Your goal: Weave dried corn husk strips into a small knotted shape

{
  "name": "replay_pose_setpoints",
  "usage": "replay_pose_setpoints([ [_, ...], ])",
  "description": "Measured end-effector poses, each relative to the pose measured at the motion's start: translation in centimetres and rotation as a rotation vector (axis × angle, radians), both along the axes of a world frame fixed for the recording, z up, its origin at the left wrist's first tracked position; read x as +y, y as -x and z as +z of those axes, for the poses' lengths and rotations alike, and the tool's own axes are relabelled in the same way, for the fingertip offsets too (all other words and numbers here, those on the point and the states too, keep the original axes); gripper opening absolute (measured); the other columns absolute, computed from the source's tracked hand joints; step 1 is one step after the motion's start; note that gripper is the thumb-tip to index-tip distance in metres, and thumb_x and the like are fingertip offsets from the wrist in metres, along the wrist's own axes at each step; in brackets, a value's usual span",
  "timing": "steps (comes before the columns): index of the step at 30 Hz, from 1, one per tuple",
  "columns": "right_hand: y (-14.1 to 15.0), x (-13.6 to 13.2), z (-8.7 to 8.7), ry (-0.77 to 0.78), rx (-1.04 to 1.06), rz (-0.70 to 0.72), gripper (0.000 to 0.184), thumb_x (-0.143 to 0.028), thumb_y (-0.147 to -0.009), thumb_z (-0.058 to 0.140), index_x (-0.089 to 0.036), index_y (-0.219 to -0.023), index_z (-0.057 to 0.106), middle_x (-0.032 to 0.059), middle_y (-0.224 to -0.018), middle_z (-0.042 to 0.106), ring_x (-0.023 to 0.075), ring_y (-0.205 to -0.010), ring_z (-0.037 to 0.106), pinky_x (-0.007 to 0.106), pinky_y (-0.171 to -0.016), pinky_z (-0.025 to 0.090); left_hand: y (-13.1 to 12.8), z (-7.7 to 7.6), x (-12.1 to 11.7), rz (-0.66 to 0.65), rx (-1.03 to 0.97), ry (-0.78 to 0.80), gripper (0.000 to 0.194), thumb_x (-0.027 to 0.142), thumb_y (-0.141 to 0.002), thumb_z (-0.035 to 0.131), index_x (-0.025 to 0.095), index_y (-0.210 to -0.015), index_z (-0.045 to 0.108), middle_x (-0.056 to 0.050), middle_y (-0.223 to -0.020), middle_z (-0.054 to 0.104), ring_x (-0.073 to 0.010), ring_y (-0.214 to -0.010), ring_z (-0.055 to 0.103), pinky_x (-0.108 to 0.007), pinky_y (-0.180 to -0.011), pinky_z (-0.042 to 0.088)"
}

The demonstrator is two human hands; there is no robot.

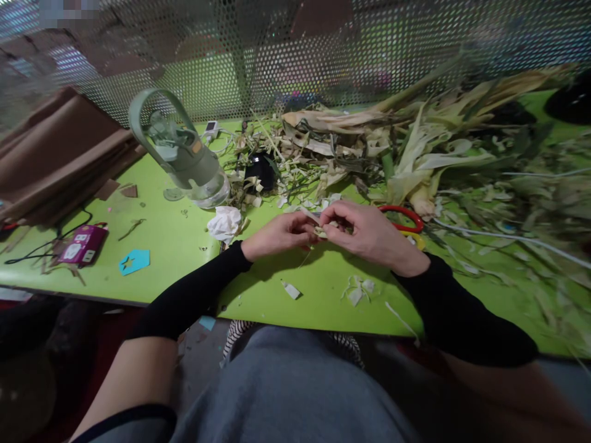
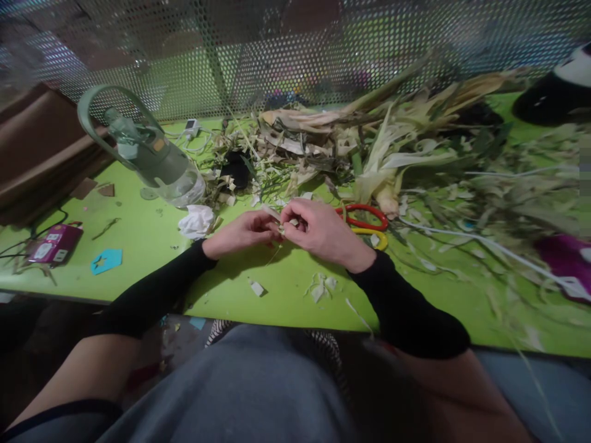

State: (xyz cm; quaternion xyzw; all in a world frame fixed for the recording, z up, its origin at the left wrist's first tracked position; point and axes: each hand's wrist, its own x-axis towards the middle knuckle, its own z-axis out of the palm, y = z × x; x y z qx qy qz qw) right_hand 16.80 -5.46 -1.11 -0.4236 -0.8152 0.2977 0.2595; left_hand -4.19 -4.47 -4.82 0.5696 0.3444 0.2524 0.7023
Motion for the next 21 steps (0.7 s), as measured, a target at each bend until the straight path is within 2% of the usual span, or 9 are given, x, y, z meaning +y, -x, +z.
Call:
replay_pose_setpoints([
  [7,-0.3,0.2,-0.3,-0.046,-0.052,-0.006,0.004,-0.023,-0.085,0.060,-0.023,-0.081,0.060,0.0010,-0.076,0.061,0.0162,-0.063,0.049,0.033,-0.063,0.036,-0.2,0.2,-0.1,0.018,0.000,0.043,0.023,0.026,-0.088,0.079,0.013,-0.097,0.063,0.000,-0.081,0.069,-0.0085,-0.070,0.064,-0.028,-0.078,0.054],
  [10,-0.5,0.3,-0.5,-0.085,-0.076,0.025,0.005,-0.021,-0.085,0.061,-0.024,-0.081,0.060,0.0002,-0.073,0.059,0.0168,-0.064,0.049,0.033,-0.064,0.036,-0.2,-0.3,-0.1,0.023,-0.011,0.044,0.033,0.033,-0.083,0.086,0.012,-0.096,0.064,0.000,-0.082,0.069,-0.0089,-0.072,0.064,-0.028,-0.078,0.054],
  [13,-0.4,0.3,-0.6,-0.109,-0.073,0.052,0.007,-0.019,-0.086,0.059,-0.024,-0.081,0.060,0.0000,-0.072,0.060,0.0168,-0.064,0.051,0.032,-0.064,0.036,-0.3,-1.0,0.0,0.019,-0.011,0.020,0.035,0.036,-0.083,0.086,0.012,-0.095,0.064,-0.003,-0.085,0.071,-0.0100,-0.074,0.065,-0.029,-0.078,0.053],
  [17,-0.2,0.2,-0.5,-0.050,-0.026,0.051,0.005,-0.023,-0.090,0.059,-0.023,-0.086,0.061,0.0008,-0.074,0.064,0.0168,-0.064,0.053,0.032,-0.064,0.038,-0.4,-1.2,-0.1,0.036,-0.014,-0.053,0.029,0.033,-0.086,0.084,0.012,-0.092,0.065,-0.003,-0.086,0.070,-0.0104,-0.077,0.065,-0.027,-0.078,0.053],
  [21,-0.1,0.1,-0.3,0.047,0.032,0.025,0.006,-0.027,-0.094,0.058,-0.023,-0.091,0.062,0.0006,-0.075,0.066,0.0162,-0.061,0.054,0.031,-0.060,0.039,-0.4,-0.9,-0.2,0.074,-0.009,-0.069,0.023,0.024,-0.089,0.081,0.012,-0.100,0.066,-0.003,-0.087,0.072,-0.0108,-0.079,0.067,-0.025,-0.077,0.054],
])
